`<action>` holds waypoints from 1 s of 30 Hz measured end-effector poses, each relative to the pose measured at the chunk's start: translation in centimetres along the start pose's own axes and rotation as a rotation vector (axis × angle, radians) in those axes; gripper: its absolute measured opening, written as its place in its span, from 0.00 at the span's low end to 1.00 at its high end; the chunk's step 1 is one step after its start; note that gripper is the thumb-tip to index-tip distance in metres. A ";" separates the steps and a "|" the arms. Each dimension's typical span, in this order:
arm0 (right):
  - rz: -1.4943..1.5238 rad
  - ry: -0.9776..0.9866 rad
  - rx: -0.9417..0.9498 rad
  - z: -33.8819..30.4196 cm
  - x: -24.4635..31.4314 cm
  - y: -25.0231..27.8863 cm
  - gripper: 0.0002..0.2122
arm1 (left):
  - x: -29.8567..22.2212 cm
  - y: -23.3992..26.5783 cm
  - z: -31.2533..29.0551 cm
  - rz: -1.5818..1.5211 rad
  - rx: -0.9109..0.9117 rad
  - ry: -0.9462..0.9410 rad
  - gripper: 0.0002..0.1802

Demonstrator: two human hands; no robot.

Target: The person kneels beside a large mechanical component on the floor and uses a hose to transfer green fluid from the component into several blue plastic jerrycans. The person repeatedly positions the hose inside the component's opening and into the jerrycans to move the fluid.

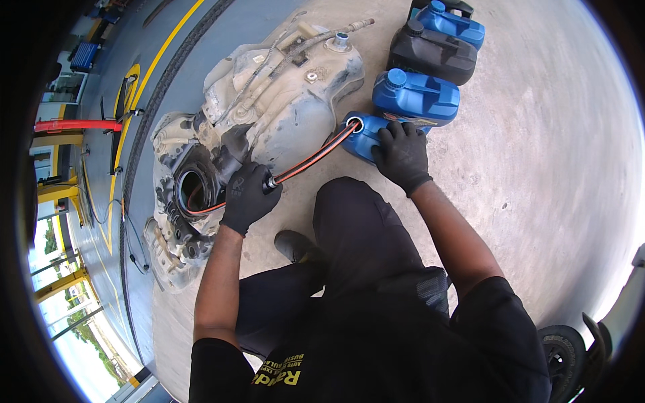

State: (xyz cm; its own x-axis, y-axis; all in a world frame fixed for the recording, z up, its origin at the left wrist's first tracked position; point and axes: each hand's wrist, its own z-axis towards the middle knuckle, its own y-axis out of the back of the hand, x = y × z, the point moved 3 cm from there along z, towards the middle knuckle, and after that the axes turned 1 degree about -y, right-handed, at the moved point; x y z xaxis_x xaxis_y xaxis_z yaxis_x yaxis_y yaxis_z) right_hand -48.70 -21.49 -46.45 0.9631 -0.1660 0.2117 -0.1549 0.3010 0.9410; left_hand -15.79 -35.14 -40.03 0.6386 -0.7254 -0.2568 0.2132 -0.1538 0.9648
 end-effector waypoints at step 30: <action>0.126 -0.109 -0.047 -0.4 -0.6 -0.8 0.09 | -13.4 -0.4 3.0 -0.081 0.046 -0.053 0.13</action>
State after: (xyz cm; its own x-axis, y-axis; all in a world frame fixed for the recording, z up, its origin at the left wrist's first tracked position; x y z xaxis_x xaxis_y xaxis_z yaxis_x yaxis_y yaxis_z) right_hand -49.02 -21.25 -47.46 0.9065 -0.2245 0.3575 -0.2604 0.3693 0.8921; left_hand -26.67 -27.40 -36.82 0.5801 -0.7437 -0.3322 0.2275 -0.2437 0.9428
